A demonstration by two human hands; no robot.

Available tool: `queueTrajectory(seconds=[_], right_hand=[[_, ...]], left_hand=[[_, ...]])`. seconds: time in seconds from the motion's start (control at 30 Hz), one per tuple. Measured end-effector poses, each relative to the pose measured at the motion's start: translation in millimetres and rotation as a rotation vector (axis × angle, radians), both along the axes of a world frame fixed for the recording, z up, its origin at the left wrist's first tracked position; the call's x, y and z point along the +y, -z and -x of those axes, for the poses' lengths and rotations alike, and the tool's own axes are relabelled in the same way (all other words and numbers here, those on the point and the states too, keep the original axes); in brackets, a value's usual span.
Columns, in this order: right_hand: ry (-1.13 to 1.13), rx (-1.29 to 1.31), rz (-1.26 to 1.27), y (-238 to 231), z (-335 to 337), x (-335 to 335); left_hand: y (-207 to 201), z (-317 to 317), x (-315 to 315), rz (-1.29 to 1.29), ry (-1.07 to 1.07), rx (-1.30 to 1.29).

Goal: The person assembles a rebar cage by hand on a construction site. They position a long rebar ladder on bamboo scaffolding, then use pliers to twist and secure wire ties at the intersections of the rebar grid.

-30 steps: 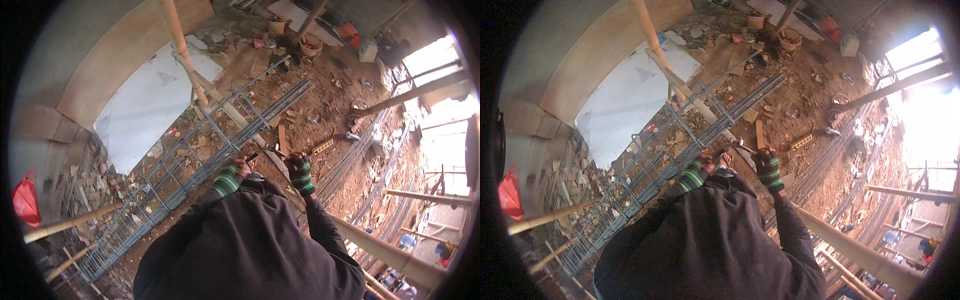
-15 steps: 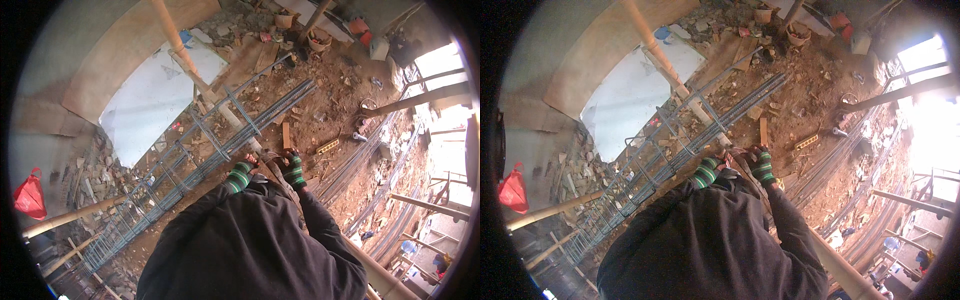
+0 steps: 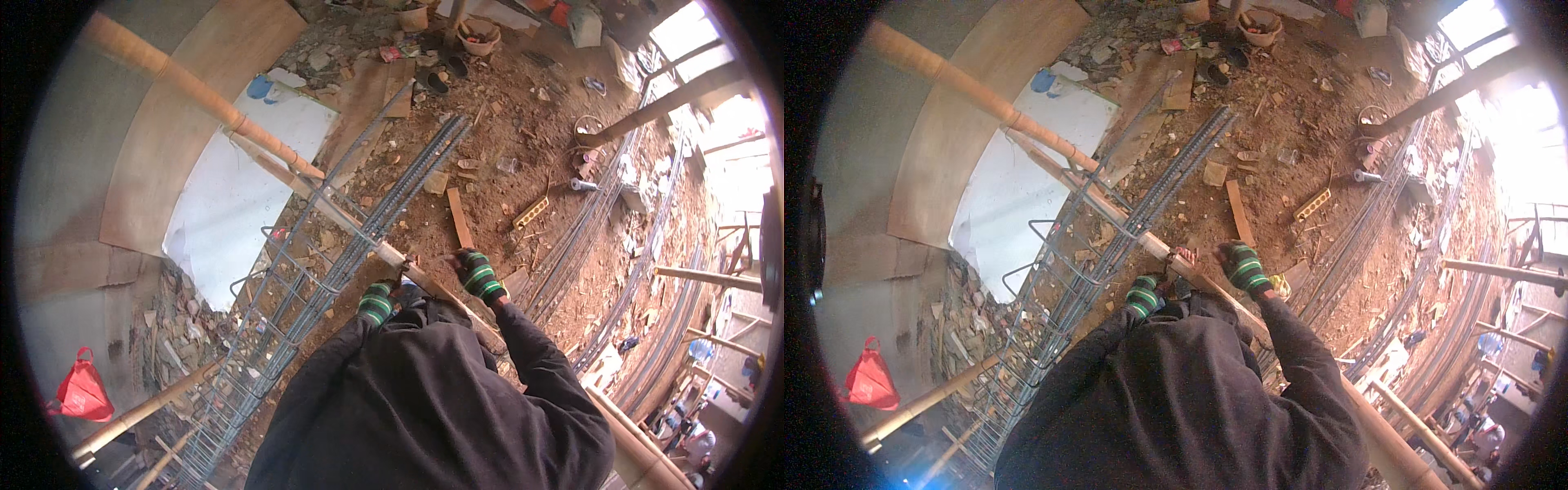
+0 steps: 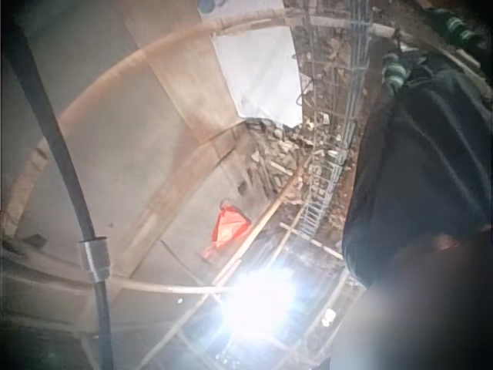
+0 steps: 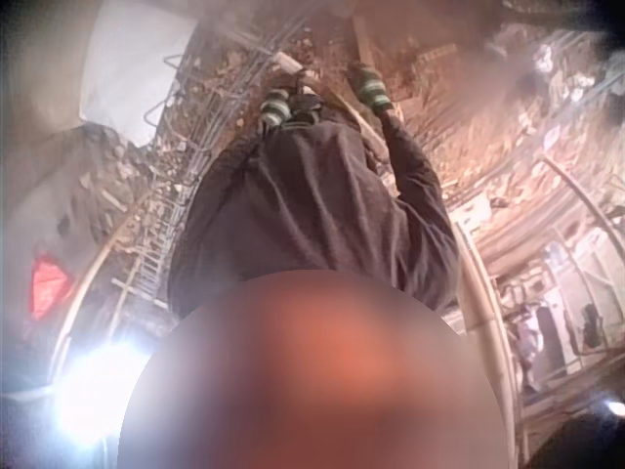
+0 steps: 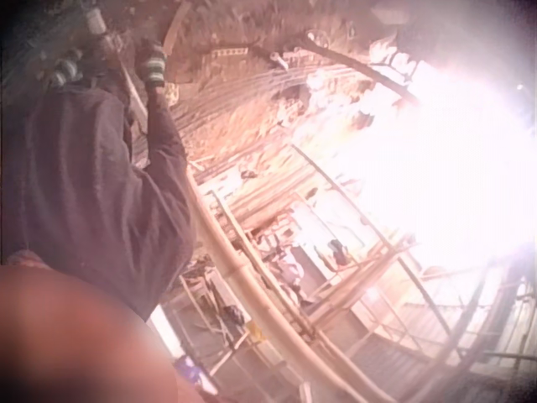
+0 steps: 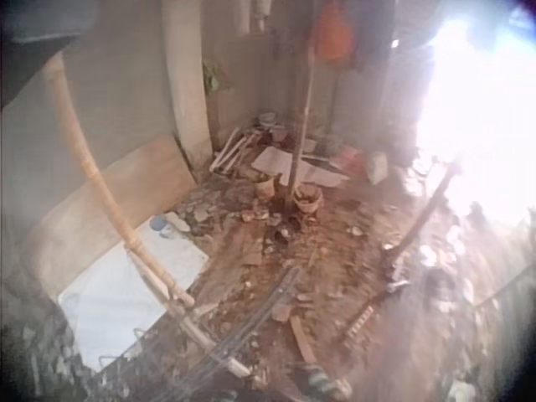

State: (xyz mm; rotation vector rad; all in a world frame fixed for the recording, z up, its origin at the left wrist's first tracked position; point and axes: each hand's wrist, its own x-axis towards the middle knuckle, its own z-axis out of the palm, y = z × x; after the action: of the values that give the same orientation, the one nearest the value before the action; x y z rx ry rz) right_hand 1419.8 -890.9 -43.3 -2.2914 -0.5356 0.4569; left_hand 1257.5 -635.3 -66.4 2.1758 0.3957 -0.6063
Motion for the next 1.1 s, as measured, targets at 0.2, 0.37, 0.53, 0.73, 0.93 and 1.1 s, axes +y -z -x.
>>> queueTrajectory(seconds=[0.2,0.37,0.53,0.73,0.93,1.1], right_hand=[[0.693,0.017,-0.187,25,-7,-40],[0.807,0.15,-0.035,35,-18,-58],[0.845,0.181,0.087,63,-33,-80],[0.802,0.219,0.315,150,-61,-119],[0.715,0.283,0.475,270,-102,-128],[0.62,0.238,0.503,399,-111,-123]], left_hand=[[30,7,7,-0.138,0.096,0.053],[22,28,15,0.139,-0.148,-0.049],[27,43,22,0.337,-0.258,-0.047],[27,60,1,0.467,-0.058,0.313],[6,17,-51,0.525,-0.273,0.605],[-19,-11,-81,0.334,-0.735,0.617]])
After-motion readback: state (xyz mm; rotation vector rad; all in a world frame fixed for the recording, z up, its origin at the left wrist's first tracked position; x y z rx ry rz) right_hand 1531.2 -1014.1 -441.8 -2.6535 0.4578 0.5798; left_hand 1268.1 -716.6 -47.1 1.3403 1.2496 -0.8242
